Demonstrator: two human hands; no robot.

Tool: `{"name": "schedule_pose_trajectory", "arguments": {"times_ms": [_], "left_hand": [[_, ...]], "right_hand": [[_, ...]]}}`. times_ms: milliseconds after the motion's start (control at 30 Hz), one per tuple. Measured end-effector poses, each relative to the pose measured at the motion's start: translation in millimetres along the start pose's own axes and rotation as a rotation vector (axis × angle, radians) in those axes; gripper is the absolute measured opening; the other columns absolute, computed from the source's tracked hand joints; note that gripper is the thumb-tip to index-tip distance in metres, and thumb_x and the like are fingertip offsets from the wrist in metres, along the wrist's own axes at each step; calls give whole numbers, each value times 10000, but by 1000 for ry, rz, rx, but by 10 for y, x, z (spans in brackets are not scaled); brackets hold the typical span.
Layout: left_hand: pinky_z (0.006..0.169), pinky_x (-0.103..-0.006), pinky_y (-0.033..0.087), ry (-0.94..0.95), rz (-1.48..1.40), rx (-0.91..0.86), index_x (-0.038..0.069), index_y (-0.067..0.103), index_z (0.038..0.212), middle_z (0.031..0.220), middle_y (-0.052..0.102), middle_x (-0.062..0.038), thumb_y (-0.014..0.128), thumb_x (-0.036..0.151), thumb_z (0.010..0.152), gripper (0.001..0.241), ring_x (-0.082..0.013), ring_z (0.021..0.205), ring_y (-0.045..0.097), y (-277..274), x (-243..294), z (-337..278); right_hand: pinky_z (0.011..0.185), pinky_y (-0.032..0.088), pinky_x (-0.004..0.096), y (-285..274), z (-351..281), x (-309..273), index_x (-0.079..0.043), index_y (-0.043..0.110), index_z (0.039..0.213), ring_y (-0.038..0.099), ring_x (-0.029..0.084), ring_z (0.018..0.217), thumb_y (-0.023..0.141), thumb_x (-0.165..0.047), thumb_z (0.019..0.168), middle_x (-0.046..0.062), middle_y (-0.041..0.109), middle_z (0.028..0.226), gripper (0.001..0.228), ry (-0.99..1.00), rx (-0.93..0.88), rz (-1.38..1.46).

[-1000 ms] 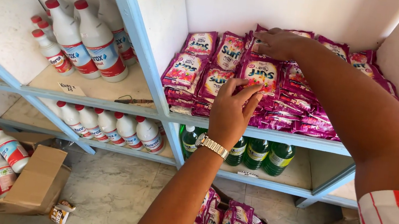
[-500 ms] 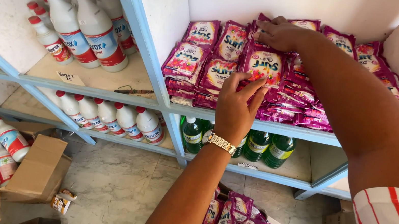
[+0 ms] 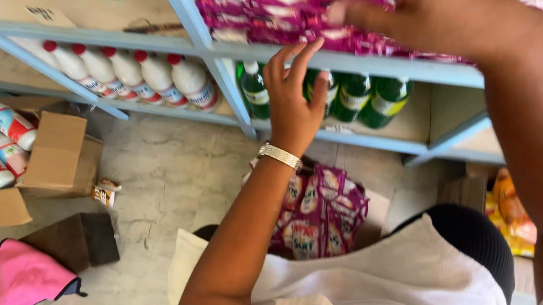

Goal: Organizing and stocking laundry detergent sachets on a grocery store shelf.

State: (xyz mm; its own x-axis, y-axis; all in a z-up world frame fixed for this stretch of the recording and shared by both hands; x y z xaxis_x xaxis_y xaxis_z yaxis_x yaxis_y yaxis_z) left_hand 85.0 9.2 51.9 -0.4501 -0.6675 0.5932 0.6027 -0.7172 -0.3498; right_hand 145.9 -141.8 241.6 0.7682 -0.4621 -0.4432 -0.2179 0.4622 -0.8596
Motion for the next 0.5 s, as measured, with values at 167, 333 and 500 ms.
{"name": "schedule_pose_trajectory", "arguments": {"times_ms": [167,333,500], "left_hand": [[1017,-468,494,-152,112,-492,99,697,1208,1160,680,-126,775,192,856,373,-348,1132,628,261,-746,-932],[947,-442,547,-453,234,-999,133,749,1093,1139,748,-94,755,255,850,272,-302,1082,699,435,-673,-1482],[972,-446,539,-628,426,-1345,168,725,1175,1255,703,-114,683,313,927,291,-289,1139,680,620,-820,-2041]], "right_hand": [[959,545,444,530,-641,-224,-54,670,1295,679,336,1136,679,-156,975,145,690,1264,336,-373,-81,152],[884,537,452,941,-984,-164,-75,658,1295,667,359,1089,688,-167,939,139,676,1221,369,-199,-243,242],[910,524,455,1154,-1080,-243,-81,642,1324,653,367,1098,690,-160,931,144,663,1202,403,-185,-264,294]]}}
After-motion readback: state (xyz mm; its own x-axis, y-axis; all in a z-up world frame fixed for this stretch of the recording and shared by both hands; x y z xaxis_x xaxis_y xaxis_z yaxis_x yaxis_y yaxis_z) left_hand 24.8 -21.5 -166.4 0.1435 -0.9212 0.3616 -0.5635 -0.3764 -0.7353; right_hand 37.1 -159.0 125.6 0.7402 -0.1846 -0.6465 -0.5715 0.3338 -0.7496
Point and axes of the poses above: each hand's wrist, its own z-axis towards the middle knuckle, its own y-axis out of the palm, x = y × z, the point moved 2 cm from there along z, towards the middle knuckle
